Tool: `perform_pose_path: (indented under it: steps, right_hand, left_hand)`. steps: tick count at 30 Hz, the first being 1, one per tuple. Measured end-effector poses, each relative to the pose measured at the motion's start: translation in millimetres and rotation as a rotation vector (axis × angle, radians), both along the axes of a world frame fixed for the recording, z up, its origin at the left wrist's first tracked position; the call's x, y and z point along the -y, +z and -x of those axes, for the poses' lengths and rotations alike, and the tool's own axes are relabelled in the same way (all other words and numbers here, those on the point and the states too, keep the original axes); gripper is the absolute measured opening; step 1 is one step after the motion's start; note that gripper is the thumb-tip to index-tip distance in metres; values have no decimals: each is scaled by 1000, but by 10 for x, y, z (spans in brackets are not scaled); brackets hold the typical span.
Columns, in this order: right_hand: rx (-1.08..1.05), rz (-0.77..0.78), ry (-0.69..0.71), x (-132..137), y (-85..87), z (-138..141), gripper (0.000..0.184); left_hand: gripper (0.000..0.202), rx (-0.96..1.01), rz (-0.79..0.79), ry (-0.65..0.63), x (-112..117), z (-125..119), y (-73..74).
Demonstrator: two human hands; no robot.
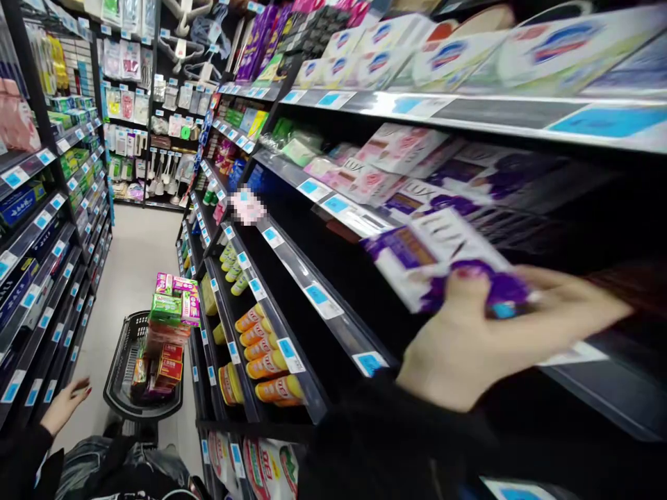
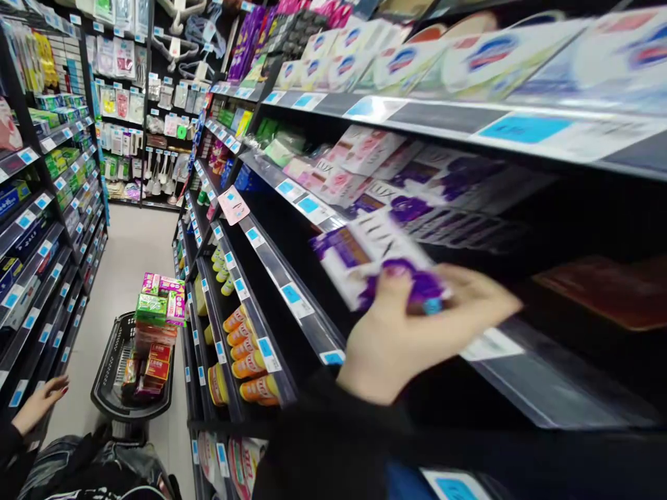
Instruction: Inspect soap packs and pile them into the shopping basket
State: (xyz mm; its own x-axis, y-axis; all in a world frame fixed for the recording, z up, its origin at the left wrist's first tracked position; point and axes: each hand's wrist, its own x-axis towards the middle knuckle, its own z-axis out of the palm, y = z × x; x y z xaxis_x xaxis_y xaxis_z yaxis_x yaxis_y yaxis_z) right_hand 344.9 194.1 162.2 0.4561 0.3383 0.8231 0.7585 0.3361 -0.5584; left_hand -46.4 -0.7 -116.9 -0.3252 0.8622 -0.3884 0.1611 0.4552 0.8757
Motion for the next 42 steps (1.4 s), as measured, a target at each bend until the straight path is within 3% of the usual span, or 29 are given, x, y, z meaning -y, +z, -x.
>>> perform_pose_path:
  steps: [2,4,5,7,10,13,18,20,25,30,34,38,42]
  right_hand:
    - [-114,238,258,296,-450,245,25]
    - [-222,630,671,579,-870,535,29]
    - [-276,787,868,708,-1043,680,28]
    - [-387,950,1128,920,-1295,927,28]
    - [-510,975,1247,1096,-1465,1102,29]
    - [-561,972,1320,1128,-1499,1067,33]
    - [-881,1032,1702,1101,-1525,985,85]
    - [-965,1039,1683,1112,-1543,1004,86]
    - [-1094,1118,1517,1181,-1550,1051,64]
    - [-1088,1072,1544,1153,-1565,1042,64]
    - [-921,957,1675,1043,-1682,981,79]
    - [-745,919,1757,944,-1859,933,79]
    - [-761,895,1788,899,-2052,1037,82]
  left_hand:
    - [63,101,-88,-92,-134,-68,202]
    - [78,229,-291,-281,-234,-253,538]
    - [89,257,-401,-355,-266,-371,720]
    - [99,248,-511,-481,-300,-604,1032]
    - [81,266,-545,-478,-306,-826,1246]
    - [71,336,-538,-402,-313,-891,1241]
    - [63,473,-369,-233,-380,-952,1266]
    - [56,443,-294,-174,-411,-983,1308]
    - [54,408,-188,-140,-466,-1017,1355]
    - [52,411,-221,-163,-467,-1023,1331]
    - [66,388,-387,-193,-388,-1041,1274]
    - [71,45,-667,-256,-311,-1085,1271]
    - [75,-263,-855,-245,-296,-1226,1367]
